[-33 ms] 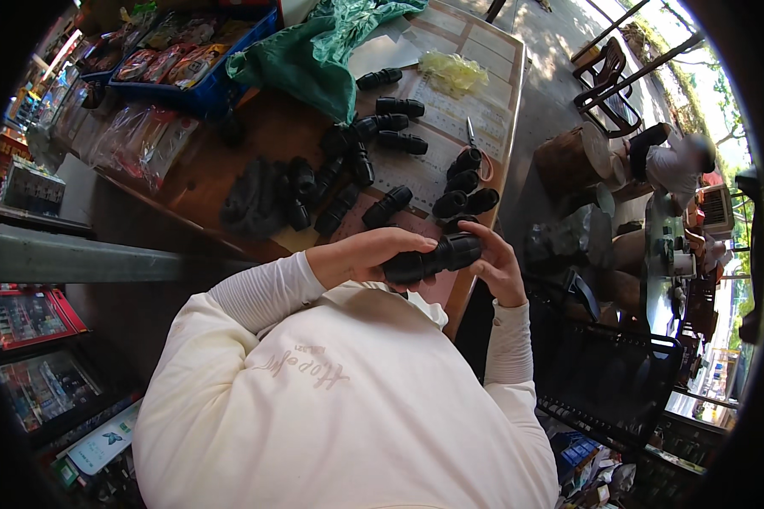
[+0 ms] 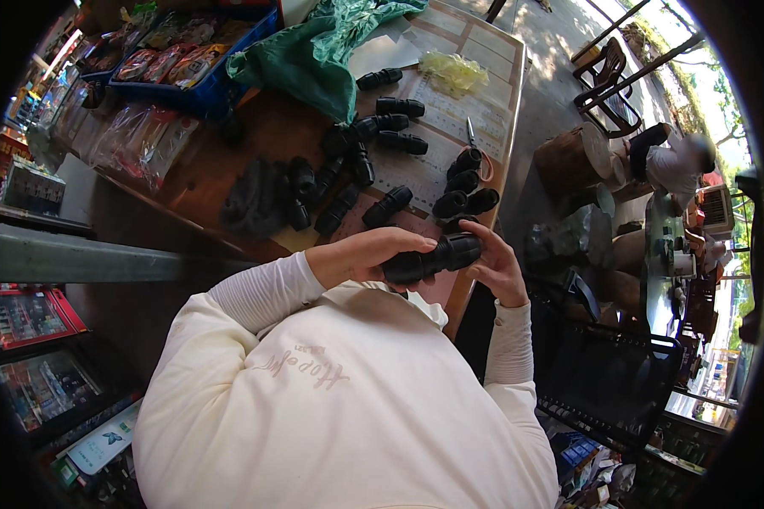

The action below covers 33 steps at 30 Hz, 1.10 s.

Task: The person repeatedly picks up black plastic pipe fittings from a table, joins two pieces together by hand, and places the assembled unit back on the table. The process is repeated multiple times with different fittings.

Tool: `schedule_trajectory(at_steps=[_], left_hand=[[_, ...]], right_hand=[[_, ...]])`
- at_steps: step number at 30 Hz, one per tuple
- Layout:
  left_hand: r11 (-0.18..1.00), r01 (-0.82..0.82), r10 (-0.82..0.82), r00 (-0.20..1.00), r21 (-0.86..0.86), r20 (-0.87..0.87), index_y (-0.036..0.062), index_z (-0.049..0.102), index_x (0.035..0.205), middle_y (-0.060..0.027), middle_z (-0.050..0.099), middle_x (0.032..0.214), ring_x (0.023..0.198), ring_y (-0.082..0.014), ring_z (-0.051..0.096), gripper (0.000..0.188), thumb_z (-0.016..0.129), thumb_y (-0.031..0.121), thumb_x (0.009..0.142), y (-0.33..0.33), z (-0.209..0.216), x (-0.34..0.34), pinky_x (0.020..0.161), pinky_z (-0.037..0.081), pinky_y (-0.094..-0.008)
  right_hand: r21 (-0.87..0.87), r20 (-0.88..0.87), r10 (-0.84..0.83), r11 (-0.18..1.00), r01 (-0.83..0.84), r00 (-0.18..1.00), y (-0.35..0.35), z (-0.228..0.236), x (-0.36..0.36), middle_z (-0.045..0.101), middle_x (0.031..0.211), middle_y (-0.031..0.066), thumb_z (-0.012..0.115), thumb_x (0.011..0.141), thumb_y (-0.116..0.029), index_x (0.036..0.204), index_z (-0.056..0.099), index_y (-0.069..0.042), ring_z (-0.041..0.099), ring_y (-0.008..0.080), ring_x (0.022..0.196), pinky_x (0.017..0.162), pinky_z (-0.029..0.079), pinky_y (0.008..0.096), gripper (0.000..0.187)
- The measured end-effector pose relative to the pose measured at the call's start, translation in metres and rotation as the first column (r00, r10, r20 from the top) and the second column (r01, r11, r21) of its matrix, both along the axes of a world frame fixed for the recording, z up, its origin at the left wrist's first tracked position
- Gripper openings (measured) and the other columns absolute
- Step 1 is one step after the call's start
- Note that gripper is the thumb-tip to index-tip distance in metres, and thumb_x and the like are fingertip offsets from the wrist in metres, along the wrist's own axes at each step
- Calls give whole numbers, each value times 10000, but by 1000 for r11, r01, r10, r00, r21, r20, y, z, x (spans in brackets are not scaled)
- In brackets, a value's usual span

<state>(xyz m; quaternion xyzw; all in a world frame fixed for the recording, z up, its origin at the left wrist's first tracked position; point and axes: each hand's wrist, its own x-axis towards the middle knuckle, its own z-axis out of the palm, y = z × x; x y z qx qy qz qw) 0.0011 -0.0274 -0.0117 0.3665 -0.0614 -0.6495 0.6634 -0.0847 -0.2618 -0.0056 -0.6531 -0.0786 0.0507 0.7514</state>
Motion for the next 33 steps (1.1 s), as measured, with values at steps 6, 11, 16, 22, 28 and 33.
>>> schedule_trajectory(at_steps=[6, 11, 16, 22, 28, 33], left_hand=[[998, -23, 17, 996, 64, 90, -5, 587, 1025, -113, 631, 875, 627, -187, 653, 339, 622, 310, 906, -1, 3, -1, 562, 555, -286], [997, -29, 19, 992, 75, 123, -2, 553, 1063, -116, 621, 888, 646, -193, 656, 353, 627, 305, 904, 0, 4, -1, 570, 557, -288], [996, -19, 6, 989, 90, 145, -3, 513, 1113, -126, 618, 908, 667, -192, 659, 403, 647, 302, 887, 0, 2, -1, 583, 557, -280], [993, -2, -18, 985, 118, 172, -2, 507, 1110, -123, 616, 925, 662, -186, 656, 440, 680, 312, 856, -1, 0, -1, 579, 553, -273], [993, 5, -29, 979, 117, 202, 5, 509, 1093, -122, 620, 920, 662, -173, 658, 439, 690, 320, 846, 0, 1, -1, 572, 549, -265], [990, -10, -21, 975, 140, 221, 8, 502, 1098, -121, 631, 907, 661, -167, 659, 444, 688, 324, 848, 1, 2, 0, 572, 547, -263]], right_hand=[[-99, -46, 50, 994, -54, 998, -10, -7, 3, 659, 982, 66, 740, 804, -458, 1237, 563, 28, 629, 128, 942, 904, 507, 276, 674], [-157, -66, 94, 982, -104, 993, -11, -1, 0, 627, 1022, 58, 701, 851, -454, 1280, 536, 4, 598, 115, 952, 871, 491, 263, 650], [-115, 24, 37, 993, -34, 999, -8, -2, 1, 630, 984, 47, 672, 890, -423, 1192, 575, 5, 605, 95, 890, 828, 498, 247, 533], [-199, -83, 38, 979, -54, 996, -22, -11, 3, 596, 877, 13, 647, 914, -316, 1154, 585, -34, 584, 85, 781, 739, 506, 245, 375], [-267, -130, 15, 962, -50, 991, -25, -6, -3, 599, 875, 29, 632, 933, -325, 1117, 598, -35, 588, 87, 785, 732, 491, 231, 345], [-244, 2, -47, 969, 46, 999, 8, 18, -4, 613, 800, 13, 524, 985, -409, 1010, 643, -7, 584, 69, 716, 655, 471, 207, 420]])
